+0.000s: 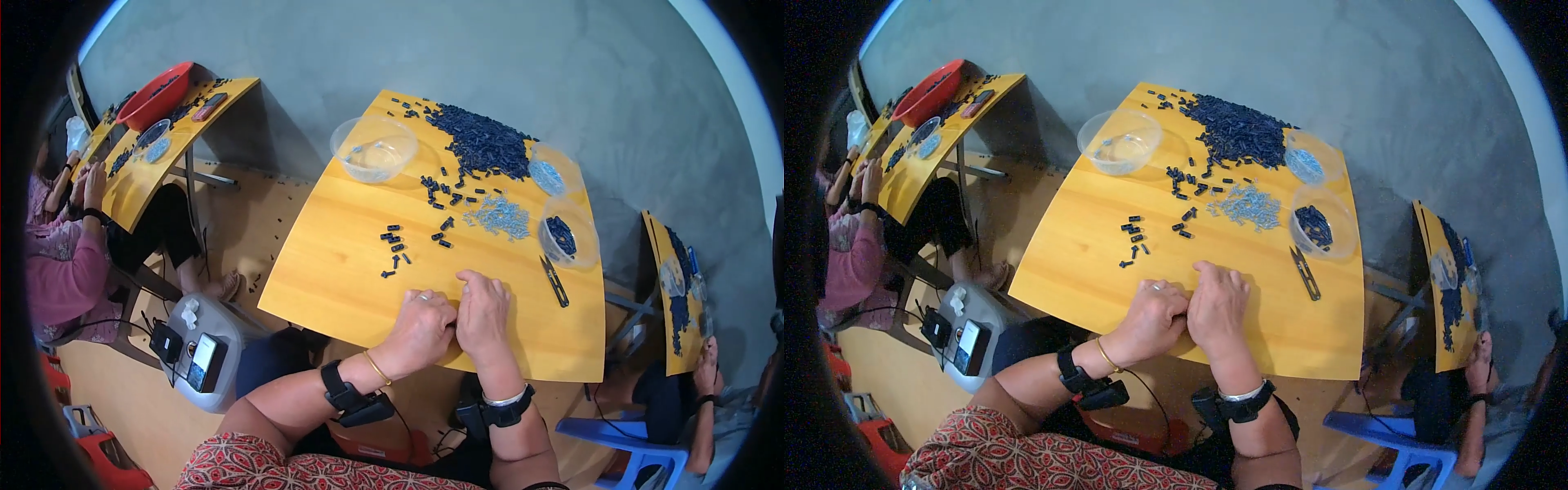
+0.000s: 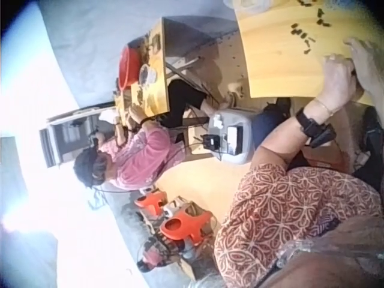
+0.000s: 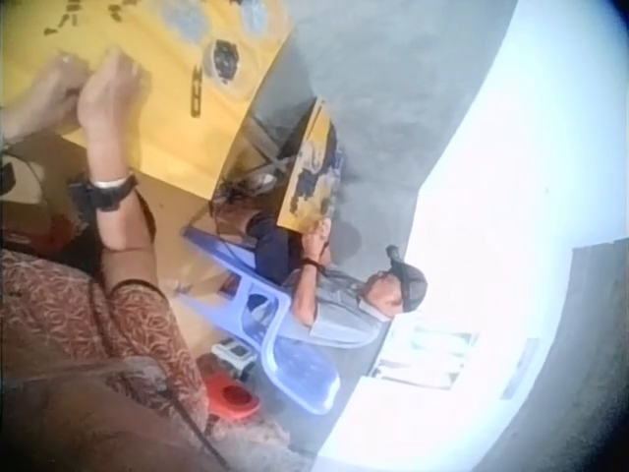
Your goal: The person picks up a black plastic piece and a small metal pin, inserts the pin into the plastic piece, and then uses shears to trim the end of the pin before placing the assembled component onto the table.
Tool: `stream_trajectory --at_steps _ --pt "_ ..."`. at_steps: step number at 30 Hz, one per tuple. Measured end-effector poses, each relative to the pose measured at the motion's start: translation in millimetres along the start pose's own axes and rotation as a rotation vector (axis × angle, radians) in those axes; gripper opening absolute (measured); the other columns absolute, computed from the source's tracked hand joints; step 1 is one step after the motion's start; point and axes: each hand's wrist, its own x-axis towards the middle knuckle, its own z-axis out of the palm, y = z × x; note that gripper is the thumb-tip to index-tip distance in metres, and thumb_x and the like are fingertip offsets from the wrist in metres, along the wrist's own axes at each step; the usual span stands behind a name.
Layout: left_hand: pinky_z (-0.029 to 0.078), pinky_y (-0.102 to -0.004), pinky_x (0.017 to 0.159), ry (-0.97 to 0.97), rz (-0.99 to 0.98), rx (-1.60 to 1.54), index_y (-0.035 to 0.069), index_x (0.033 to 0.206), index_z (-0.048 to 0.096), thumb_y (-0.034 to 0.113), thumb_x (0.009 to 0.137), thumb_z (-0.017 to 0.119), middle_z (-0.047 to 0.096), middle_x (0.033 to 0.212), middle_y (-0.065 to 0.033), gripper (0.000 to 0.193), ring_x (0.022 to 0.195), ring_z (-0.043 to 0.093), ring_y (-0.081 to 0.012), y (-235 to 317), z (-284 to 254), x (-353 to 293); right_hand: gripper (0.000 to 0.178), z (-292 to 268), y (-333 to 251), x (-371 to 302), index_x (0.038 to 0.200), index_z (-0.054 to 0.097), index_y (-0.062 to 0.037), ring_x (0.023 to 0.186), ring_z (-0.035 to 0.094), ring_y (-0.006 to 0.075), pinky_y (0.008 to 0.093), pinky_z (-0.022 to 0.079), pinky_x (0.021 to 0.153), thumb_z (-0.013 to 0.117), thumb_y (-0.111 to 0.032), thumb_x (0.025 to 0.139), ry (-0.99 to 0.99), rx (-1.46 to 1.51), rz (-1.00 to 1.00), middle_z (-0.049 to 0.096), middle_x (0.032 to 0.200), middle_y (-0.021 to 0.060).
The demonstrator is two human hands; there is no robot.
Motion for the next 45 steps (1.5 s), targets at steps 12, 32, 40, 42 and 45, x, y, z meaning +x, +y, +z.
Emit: stream_trajectory --at_steps 12,32,40,42,45 --pt "0.035 -0.0359 0.068 0.009 0.172 0.141 0.005 0.062 0.053 0.004 0.061 0.058 0.051 0.066 -0.0096 0.004 0.069 0.049 -0.026 8 -2 10 0.016 -12 17 -12 0.082 0.054 -0.0042 0.081 0.047 0.0321 0.0421 0.034 0.072 0.047 -0.005 0.069 0.042 -0.005 -0.009 0.053 0.079 0.0142" --pt "0.038 -0.0363 0.066 0.051 0.086 0.034 0.005 0.066 0.058 0.003 0.057 0.063 0.054 0.066 -0.01 0.01 0.067 0.05 -0.028 7 19 15 0.008 -39 3 -38 0.069 0.052 -0.0009 0.079 0.045 0.0301 0.0402 0.035 0.072 0.05 -0.004 0.062 -0.084 -0.084 -0.114 0.048 0.078 0.0125" --pt "0.041 -0.0346 0.063 0.032 0.129 0.018 0.005 0.065 0.058 0.0 0.058 0.062 0.053 0.066 -0.0094 0.009 0.067 0.05 -0.0282 5 16 17 0.011 -46 15 -35 0.074 0.055 0.002 0.081 0.047 0.0299 0.0393 0.037 0.071 0.051 -0.001 0.064 -0.202 0.076 -0.128 0.05 0.081 0.0136" --pt "0.041 -0.0346 0.063 0.021 0.12 0.012 0.005 0.064 0.058 0.001 0.058 0.062 0.053 0.066 -0.0093 0.009 0.067 0.05 -0.028 5 15 17 0.011 -47 15 -35 0.074 0.056 0.0027 0.081 0.048 0.0299 0.039 0.037 0.071 0.051 -0.001 0.065 -0.203 0.093 -0.139 0.05 0.082 0.0139" --pt "0.041 -0.0345 0.063 0.021 0.123 0.008 0.005 0.064 0.058 0.001 0.058 0.063 0.053 0.066 -0.0089 0.009 0.067 0.05 -0.0274 4 16 16 0.011 -51 10 -35 0.074 0.058 0.0036 0.082 0.048 0.0305 0.0388 0.037 0.072 0.05 -0.001 0.067 -0.234 0.062 -0.147 0.051 0.082 0.0142"
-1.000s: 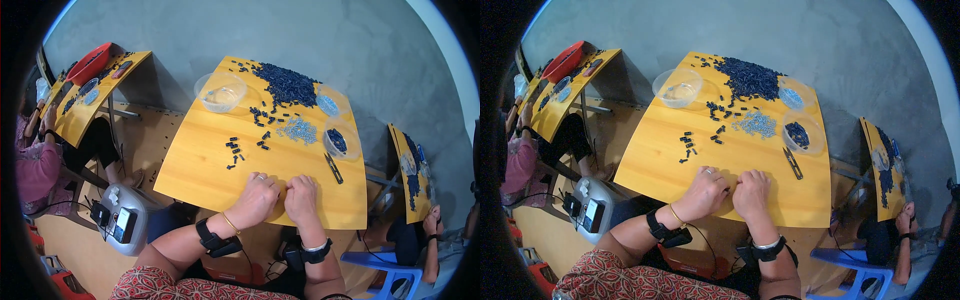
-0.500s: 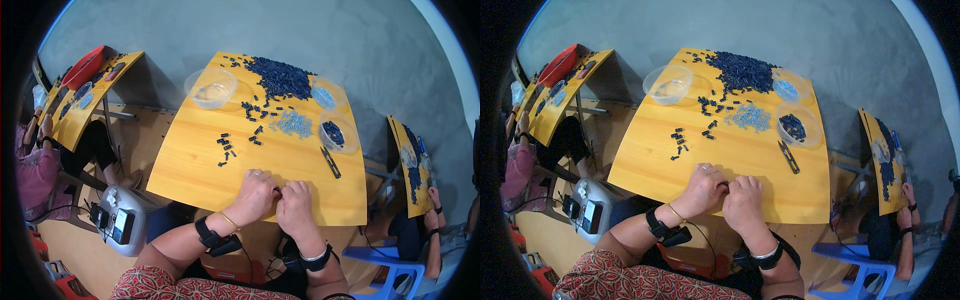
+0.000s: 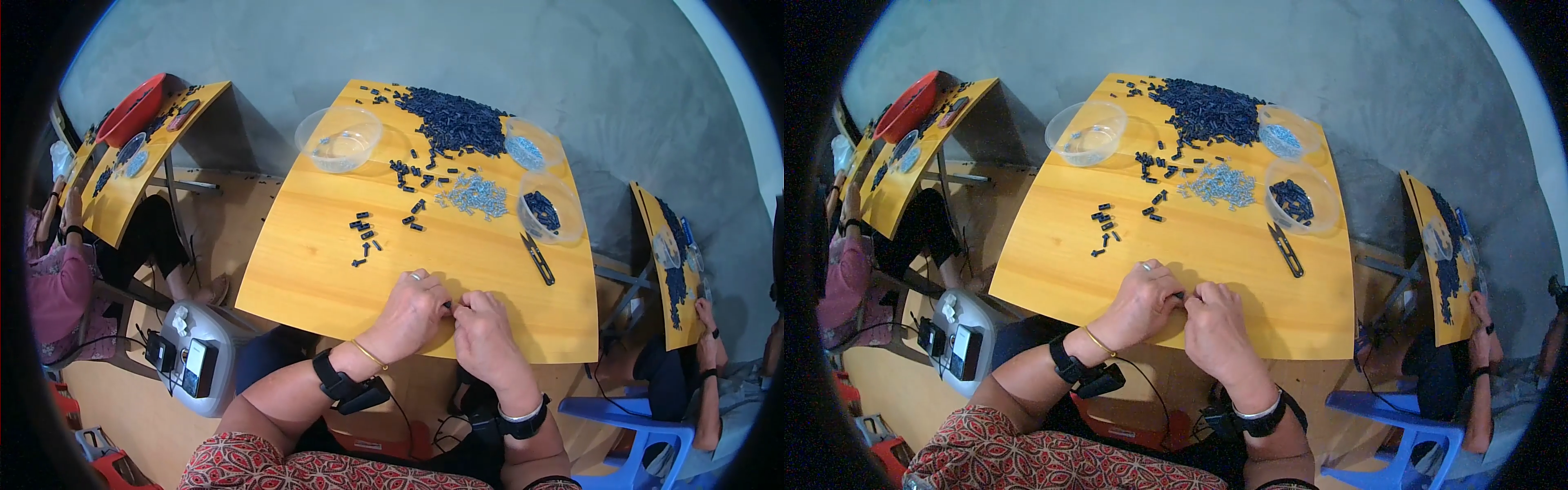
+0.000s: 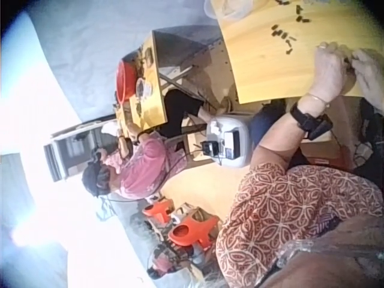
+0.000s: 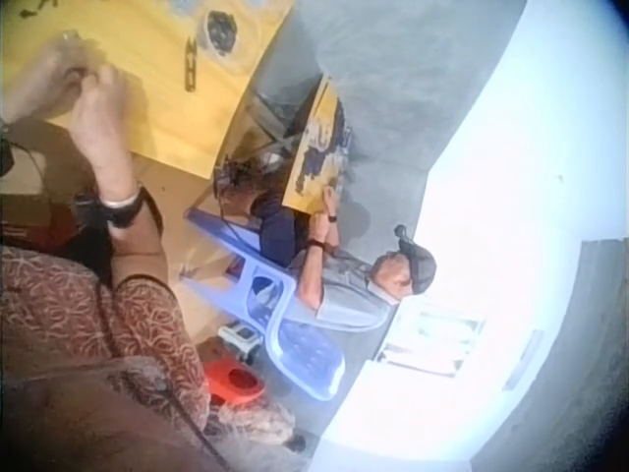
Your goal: The person picks up a black plastic piece and a small metal pin, inserts the pin into the plastic piece, and then uses shears to trim the end of the pin before placing the assembled component onto the table.
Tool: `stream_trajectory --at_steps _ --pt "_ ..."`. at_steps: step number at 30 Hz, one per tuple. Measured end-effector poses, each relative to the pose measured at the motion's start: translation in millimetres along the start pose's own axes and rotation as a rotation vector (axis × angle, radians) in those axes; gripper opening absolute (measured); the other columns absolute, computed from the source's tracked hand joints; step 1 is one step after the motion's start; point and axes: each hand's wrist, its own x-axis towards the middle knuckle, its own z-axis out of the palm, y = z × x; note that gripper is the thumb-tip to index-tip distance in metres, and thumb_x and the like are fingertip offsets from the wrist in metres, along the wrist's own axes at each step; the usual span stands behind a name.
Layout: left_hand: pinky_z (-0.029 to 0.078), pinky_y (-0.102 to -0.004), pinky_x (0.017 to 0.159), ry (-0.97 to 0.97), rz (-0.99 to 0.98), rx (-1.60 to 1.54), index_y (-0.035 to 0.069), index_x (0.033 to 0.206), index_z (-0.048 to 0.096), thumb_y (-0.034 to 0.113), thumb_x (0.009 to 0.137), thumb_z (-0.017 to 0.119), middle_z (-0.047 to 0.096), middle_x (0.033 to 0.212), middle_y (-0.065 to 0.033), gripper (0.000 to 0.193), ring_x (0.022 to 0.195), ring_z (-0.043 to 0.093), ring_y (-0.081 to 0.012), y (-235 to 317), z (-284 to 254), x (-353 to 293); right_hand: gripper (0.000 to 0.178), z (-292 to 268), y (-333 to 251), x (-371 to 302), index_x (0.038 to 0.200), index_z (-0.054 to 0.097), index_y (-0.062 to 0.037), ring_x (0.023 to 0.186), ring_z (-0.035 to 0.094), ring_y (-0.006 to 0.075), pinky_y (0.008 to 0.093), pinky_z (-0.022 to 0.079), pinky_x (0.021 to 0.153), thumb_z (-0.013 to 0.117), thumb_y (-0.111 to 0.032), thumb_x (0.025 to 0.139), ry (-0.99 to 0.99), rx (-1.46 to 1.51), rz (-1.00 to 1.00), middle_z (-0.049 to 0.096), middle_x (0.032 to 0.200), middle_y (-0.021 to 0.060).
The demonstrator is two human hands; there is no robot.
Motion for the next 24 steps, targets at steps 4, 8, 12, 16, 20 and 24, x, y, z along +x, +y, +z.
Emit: stream_trajectory --at_steps 4,8,12,16,20,24 --pt "0.039 -0.034 0.063 -0.011 0.044 0.023 0.006 0.068 0.058 0.003 0.059 0.063 0.052 0.067 -0.0079 0.01 0.067 0.05 -0.026 -2 -1 -2 0.01 -5 0 1 0.075 0.056 0.0038 0.076 0.049 0.0316 0.0377 0.039 0.068 0.051 0.002 0.067 -0.016 -0.019 -0.012 0.051 0.079 0.0151" --pt "0.037 -0.0336 0.066 -0.025 0.08 0.019 0.007 0.07 0.057 0.006 0.061 0.061 0.051 0.068 -0.0072 0.009 0.068 0.05 -0.0252 1 -1 -2 0.011 -7 17 6 0.078 0.058 0.0015 0.073 0.053 0.0322 0.0399 0.042 0.066 0.049 -0.003 0.075 0.021 0.276 0.154 0.055 0.075 0.016" --pt "0.036 -0.0335 0.069 -0.083 0.061 0.033 0.007 0.069 0.056 0.007 0.061 0.061 0.049 0.069 -0.007 0.009 0.069 0.05 -0.0248 8 4 -3 0.015 12 18 22 0.084 0.057 0.0015 0.068 0.053 0.0341 0.0406 0.043 0.063 0.047 -0.008 0.081 0.294 0.425 0.355 0.057 0.074 0.0167" --pt "0.035 -0.0338 0.069 -0.06 0.049 -0.015 0.006 0.066 0.055 0.004 0.06 0.06 0.05 0.069 -0.0073 0.008 0.069 0.05 -0.0254 9 12 -5 0.02 28 21 28 0.096 0.055 -0.0026 0.073 0.052 0.0332 0.042 0.04 0.067 0.043 -0.013 0.085 0.365 0.201 0.322 0.058 0.082 0.0161" --pt "0.034 -0.0345 0.071 -0.05 0.023 -0.033 0.006 0.064 0.054 0.003 0.06 0.059 0.049 0.068 -0.0075 0.007 0.068 0.05 -0.026 9 11 -3 0.022 30 22 26 0.102 0.053 -0.0064 0.082 0.05 0.0318 0.0435 0.035 0.074 0.042 -0.015 0.084 0.372 -0.046 0.23 0.058 0.089 0.0137" --pt "0.034 -0.0343 0.071 -0.039 -0.012 -0.051 0.005 0.063 0.053 0.001 0.06 0.057 0.049 0.066 -0.007 0.006 0.067 0.05 -0.0255 10 13 -3 0.022 27 22 23 0.1 0.054 -0.0067 0.084 0.05 0.0312 0.0435 0.034 0.075 0.042 -0.014 0.083 0.318 -0.093 0.231 0.058 0.09 0.0123"
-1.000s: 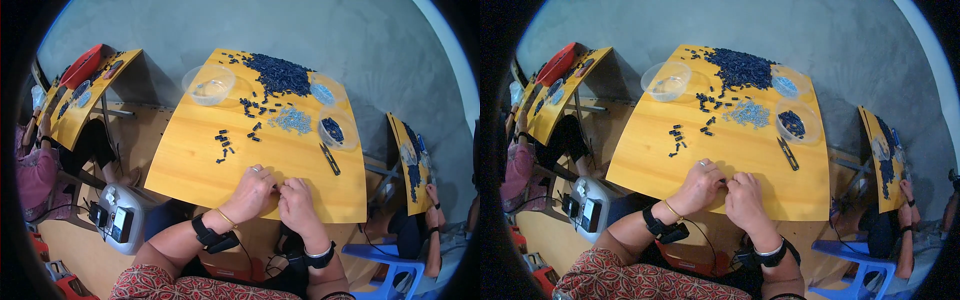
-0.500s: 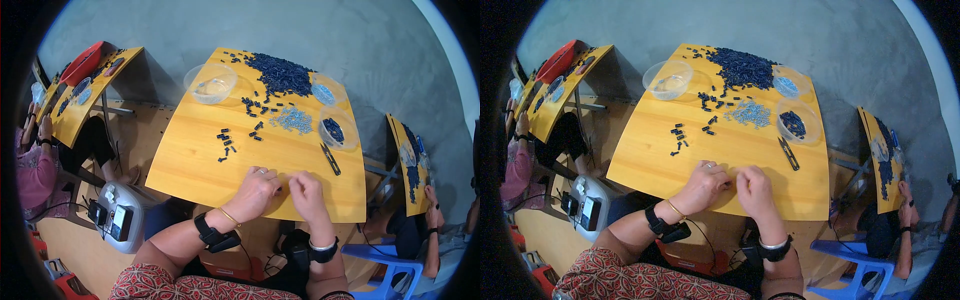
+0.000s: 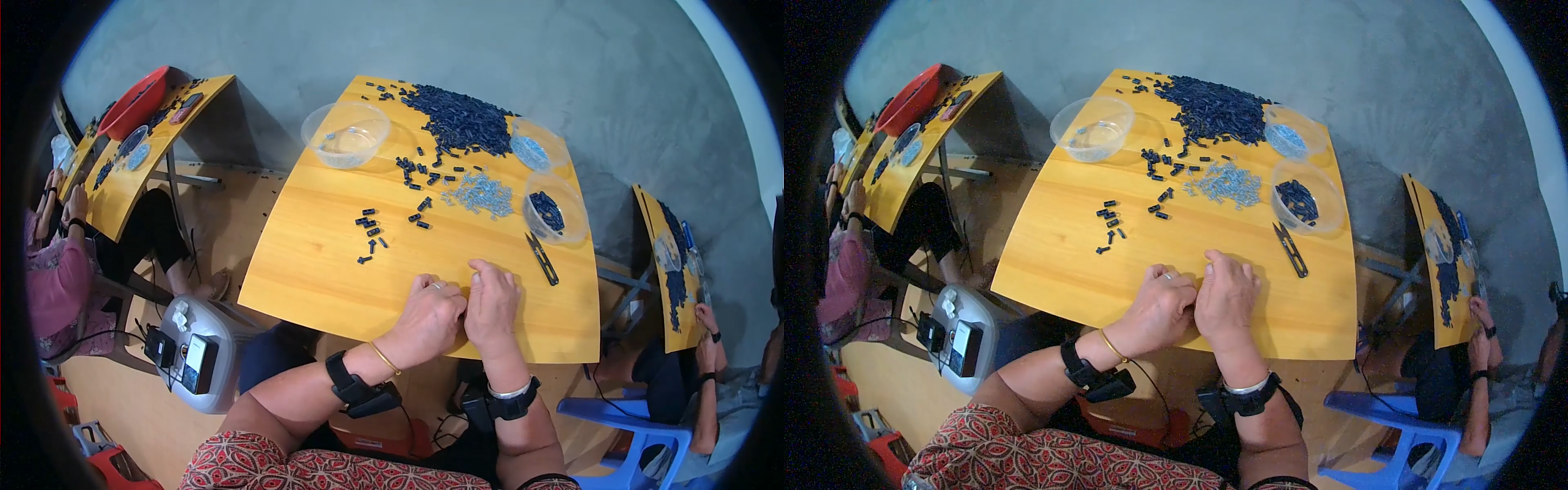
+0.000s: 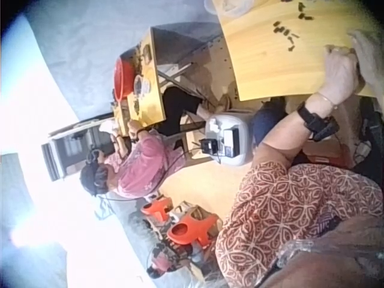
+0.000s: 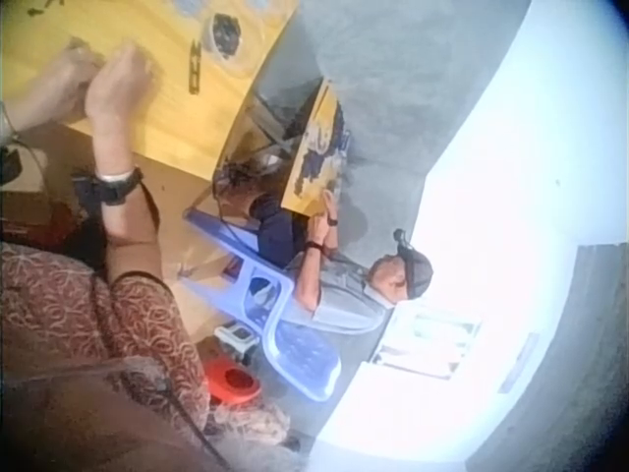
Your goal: The person picks up a black plastic piece and a small metal pin, inserts the pin into the plastic piece, and then uses shears to trim the end of the pin before placing the assembled component onto the table.
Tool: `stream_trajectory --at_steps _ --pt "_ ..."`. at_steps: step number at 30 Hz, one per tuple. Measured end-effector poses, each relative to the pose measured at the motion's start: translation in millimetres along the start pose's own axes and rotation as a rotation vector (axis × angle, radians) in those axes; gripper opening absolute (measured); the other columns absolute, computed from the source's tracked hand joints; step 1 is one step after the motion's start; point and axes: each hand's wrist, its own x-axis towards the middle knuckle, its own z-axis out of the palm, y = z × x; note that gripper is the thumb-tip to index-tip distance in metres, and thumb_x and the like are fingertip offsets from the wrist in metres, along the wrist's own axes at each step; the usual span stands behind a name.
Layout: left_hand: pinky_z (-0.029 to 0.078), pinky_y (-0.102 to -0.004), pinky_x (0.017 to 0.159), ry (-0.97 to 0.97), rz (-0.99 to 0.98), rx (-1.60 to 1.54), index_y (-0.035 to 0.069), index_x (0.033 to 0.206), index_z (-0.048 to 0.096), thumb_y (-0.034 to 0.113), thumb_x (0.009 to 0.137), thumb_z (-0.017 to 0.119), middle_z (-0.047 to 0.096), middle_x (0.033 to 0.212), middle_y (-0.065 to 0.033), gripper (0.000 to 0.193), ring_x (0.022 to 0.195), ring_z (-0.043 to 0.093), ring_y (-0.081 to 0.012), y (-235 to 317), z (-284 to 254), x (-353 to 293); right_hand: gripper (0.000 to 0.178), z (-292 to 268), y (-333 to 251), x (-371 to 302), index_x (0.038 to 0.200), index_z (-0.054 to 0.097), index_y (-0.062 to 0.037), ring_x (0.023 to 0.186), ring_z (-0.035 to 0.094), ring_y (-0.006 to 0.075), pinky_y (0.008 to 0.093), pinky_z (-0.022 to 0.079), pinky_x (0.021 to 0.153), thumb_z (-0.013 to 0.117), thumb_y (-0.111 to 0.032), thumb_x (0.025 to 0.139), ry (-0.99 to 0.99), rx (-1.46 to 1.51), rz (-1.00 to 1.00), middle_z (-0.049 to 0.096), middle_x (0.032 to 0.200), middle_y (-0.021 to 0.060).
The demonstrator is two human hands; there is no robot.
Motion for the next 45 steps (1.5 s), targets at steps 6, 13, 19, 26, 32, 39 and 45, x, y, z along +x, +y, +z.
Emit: stream_trajectory --at_steps 6,13,19,26,32,39,45 --pt "0.033 -0.0333 0.072 0.015 -0.025 -0.047 0.007 0.061 0.053 0.001 0.059 0.057 0.05 0.064 -0.0059 0.007 0.066 0.05 -0.0242 1 1 -1 0.023 1 -2 -1 0.098 0.054 -0.0073 0.083 0.05 0.0305 0.0426 0.034 0.073 0.043 -0.009 0.077 -0.008 -0.023 -0.008 0.059 0.087 0.0122" --pt "0.033 -0.0344 0.069 0.061 0.007 -0.099 0.006 0.057 0.052 -0.001 0.058 0.057 0.05 0.062 -0.0082 0.009 0.065 0.05 -0.0252 -1 4 -3 0.006 3 1 -5 0.07 0.053 -0.0072 0.074 0.046 0.0302 0.0414 0.032 0.066 0.046 -0.007 0.069 -0.046 0.01 -0.052 0.051 0.071 0.0105" --pt "0.035 -0.0319 0.071 -0.005 -0.003 -0.032 0.007 0.063 0.054 -0.002 0.059 0.056 0.051 0.064 -0.006 0.01 0.063 0.049 -0.0242 -4 2 -3 0.006 5 1 -4 0.061 0.051 -0.0064 0.073 0.044 0.0299 0.0415 0.031 0.065 0.048 -0.007 0.067 -0.046 -0.047 -0.056 0.049 0.068 0.0098" --pt "0.035 -0.033 0.071 0.051 0.016 -0.052 0.007 0.06 0.052 -0.001 0.059 0.056 0.05 0.064 -0.0068 0.01 0.063 0.05 -0.0245 -1 3 -1 0.007 2 1 -2 0.061 0.052 -0.0073 0.076 0.044 0.0293 0.0407 0.031 0.067 0.048 -0.008 0.066 -0.056 -0.088 -0.027 0.049 0.07 0.0094" --pt "0.036 -0.0337 0.07 0.114 0.022 -0.021 0.008 0.059 0.052 0.002 0.06 0.056 0.05 0.061 -0.0068 0.007 0.062 0.051 -0.0252 -3 6 -6 0.009 1 -1 -4 0.061 0.053 -0.0078 0.077 0.044 0.029 0.0407 0.031 0.07 0.048 -0.01 0.068 -0.079 -0.15 -0.026 0.049 0.072 0.0092" --pt "0.036 -0.035 0.067 0.097 0.002 0.047 0.008 0.059 0.054 0.006 0.062 0.057 0.054 0.063 -0.0074 0.005 0.064 0.053 -0.026 -2 9 -9 0.01 3 -2 -7 0.062 0.054 -0.0077 0.079 0.044 0.0295 0.0411 0.031 0.07 0.048 -0.012 0.069 -0.043 -0.169 -0.034 0.051 0.073 0.0097" --pt "0.037 -0.0369 0.067 0.133 -0.021 0.037 0.007 0.058 0.056 0.006 0.063 0.055 0.056 0.063 -0.011 0.005 0.064 0.054 -0.029 0 10 -8 0.008 3 0 -6 0.066 0.053 -0.0073 0.08 0.047 0.0307 0.0422 0.035 0.072 0.051 -0.012 0.072 -0.037 -0.244 -0.029 0.054 0.076 0.0104"
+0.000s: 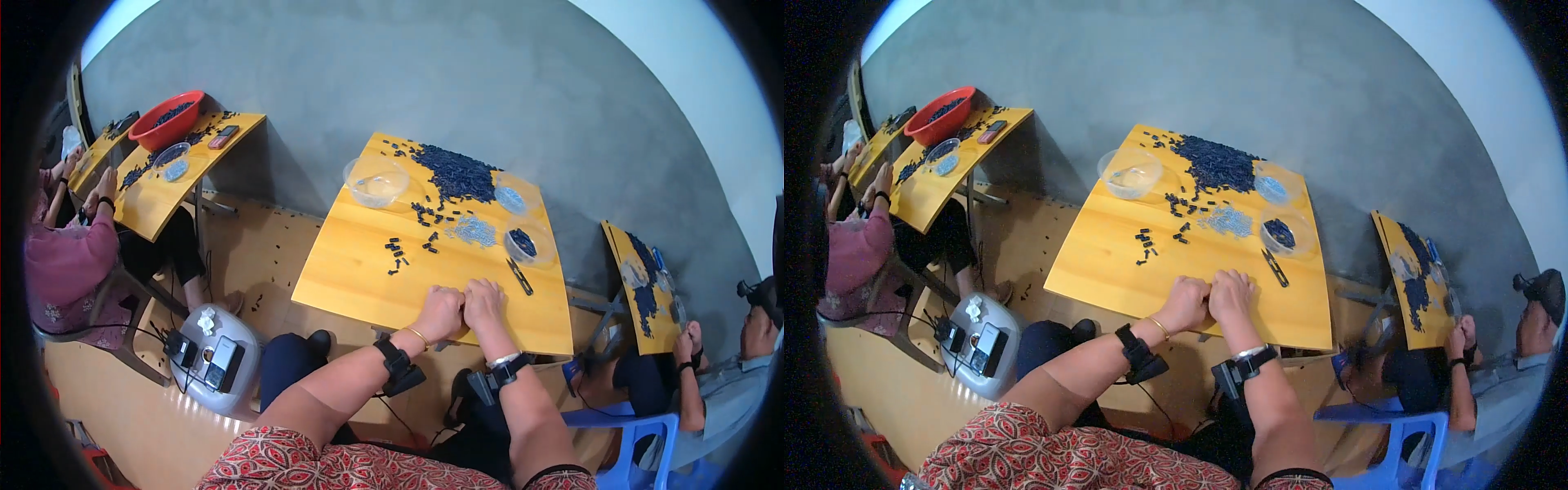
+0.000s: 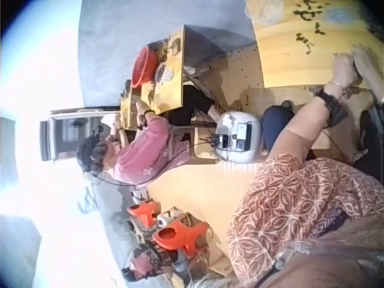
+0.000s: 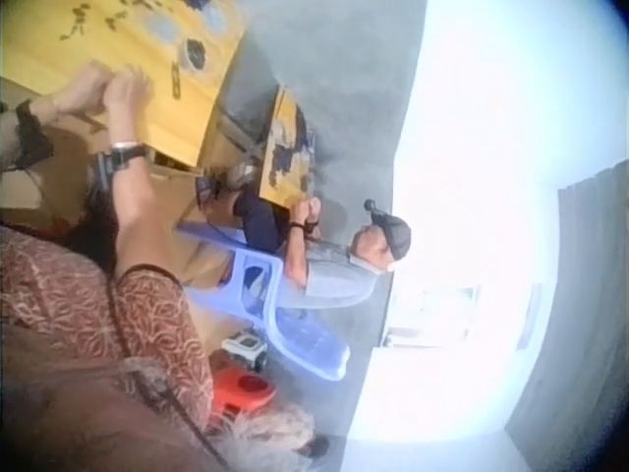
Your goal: The person picks up a black plastic piece and a small metal pin, inserts the pin into the plastic piece, and then uses shears to trim the end of the pin before placing the assembled component onto the table.
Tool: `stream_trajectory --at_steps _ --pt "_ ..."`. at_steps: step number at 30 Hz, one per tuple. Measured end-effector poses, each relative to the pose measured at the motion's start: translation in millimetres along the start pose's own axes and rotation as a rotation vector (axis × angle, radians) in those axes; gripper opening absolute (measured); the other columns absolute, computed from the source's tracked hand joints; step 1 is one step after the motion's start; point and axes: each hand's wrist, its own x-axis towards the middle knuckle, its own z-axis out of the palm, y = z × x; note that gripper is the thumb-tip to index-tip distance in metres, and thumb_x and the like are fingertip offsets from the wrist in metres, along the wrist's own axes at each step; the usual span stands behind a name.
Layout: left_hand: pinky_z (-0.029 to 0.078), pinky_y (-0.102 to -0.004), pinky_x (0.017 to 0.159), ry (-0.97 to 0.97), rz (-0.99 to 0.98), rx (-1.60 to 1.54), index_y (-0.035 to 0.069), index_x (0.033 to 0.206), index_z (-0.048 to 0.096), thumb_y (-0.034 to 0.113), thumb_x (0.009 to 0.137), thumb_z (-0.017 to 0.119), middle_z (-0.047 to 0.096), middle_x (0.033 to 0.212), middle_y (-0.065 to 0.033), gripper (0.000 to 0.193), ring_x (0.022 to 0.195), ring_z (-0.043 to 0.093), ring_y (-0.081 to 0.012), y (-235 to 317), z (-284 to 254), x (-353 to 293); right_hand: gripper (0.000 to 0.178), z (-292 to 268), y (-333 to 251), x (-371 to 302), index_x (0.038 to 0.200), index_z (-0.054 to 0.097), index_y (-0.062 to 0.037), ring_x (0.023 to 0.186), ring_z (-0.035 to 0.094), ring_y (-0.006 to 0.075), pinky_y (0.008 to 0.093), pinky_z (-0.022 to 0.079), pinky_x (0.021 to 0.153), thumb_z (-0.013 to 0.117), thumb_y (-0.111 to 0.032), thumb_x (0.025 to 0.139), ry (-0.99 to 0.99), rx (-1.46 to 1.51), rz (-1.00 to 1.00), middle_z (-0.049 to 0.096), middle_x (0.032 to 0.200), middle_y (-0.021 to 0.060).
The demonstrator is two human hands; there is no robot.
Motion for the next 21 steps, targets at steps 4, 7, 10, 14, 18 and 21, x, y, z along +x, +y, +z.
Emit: stream_trajectory --at_steps 4,7,10,14,18,21 --pt "0.044 -0.0346 0.064 -0.166 -0.196 -0.049 0.004 0.067 0.062 0.007 0.065 0.058 0.061 0.071 -0.0143 0.006 0.067 0.058 -0.0233 10 -16 -2 0.008 -3 -7 1 0.077 0.057 -0.0059 0.079 0.053 0.0306 0.0411 0.04 0.071 0.049 -0.009 0.074 -0.058 0.124 0.065 0.058 0.08 0.0128" --pt "0.045 -0.0247 0.057 -0.206 -0.473 -0.618 0.0 0.08 0.063 0.006 0.074 0.061 0.064 0.079 -0.0068 0.009 0.069 0.059 -0.0142 20 -40 -16 0.01 -33 -19 -1 0.084 0.056 -0.0035 0.074 0.057 0.0241 0.0344 0.044 0.067 0.049 -0.007 0.078 -0.044 0.528 0.116 0.059 0.079 0.0125" --pt "0.045 -0.0219 0.061 -0.137 -0.611 -1.046 0.0 0.088 0.063 0.006 0.078 0.061 0.062 0.078 -0.0027 0.012 0.071 0.057 -0.0092 65 -106 -22 0.011 -80 -43 -29 0.089 0.053 -0.0003 0.069 0.056 0.0165 0.0275 0.045 0.063 0.05 -0.005 0.08 -0.093 0.879 0.126 0.058 0.076 0.0101" --pt "0.046 -0.0226 0.067 -0.071 -0.571 -1.344 0.001 0.091 0.062 0.006 0.08 0.059 0.062 0.08 -0.0047 0.013 0.072 0.057 -0.0112 87 -140 -40 0.014 -132 -83 -69 0.093 0.051 0.0024 0.068 0.054 0.0115 0.0249 0.044 0.062 0.051 -0.006 0.082 -0.119 0.885 -0.008 0.057 0.076 0.0066" --pt "0.046 -0.0232 0.071 -0.022 -0.523 -1.5 0.0 0.093 0.062 0.009 0.082 0.058 0.062 0.08 -0.0052 0.015 0.073 0.056 -0.0111 108 -155 -52 0.014 -161 -115 -87 0.095 0.05 0.0008 0.068 0.053 0.0123 0.0243 0.043 0.062 0.053 -0.007 0.084 0.052 0.783 -0.12 0.055 0.077 0.0069" --pt "0.046 -0.0234 0.071 0.008 -0.506 -1.461 0.0 0.093 0.062 0.011 0.083 0.057 0.062 0.079 -0.0051 0.016 0.073 0.056 -0.011 118 -159 -60 0.015 -175 -128 -91 0.093 0.05 0.0005 0.068 0.056 0.0188 0.0285 0.045 0.062 0.055 -0.009 0.082 0.151 0.691 -0.194 0.057 0.077 0.0107"
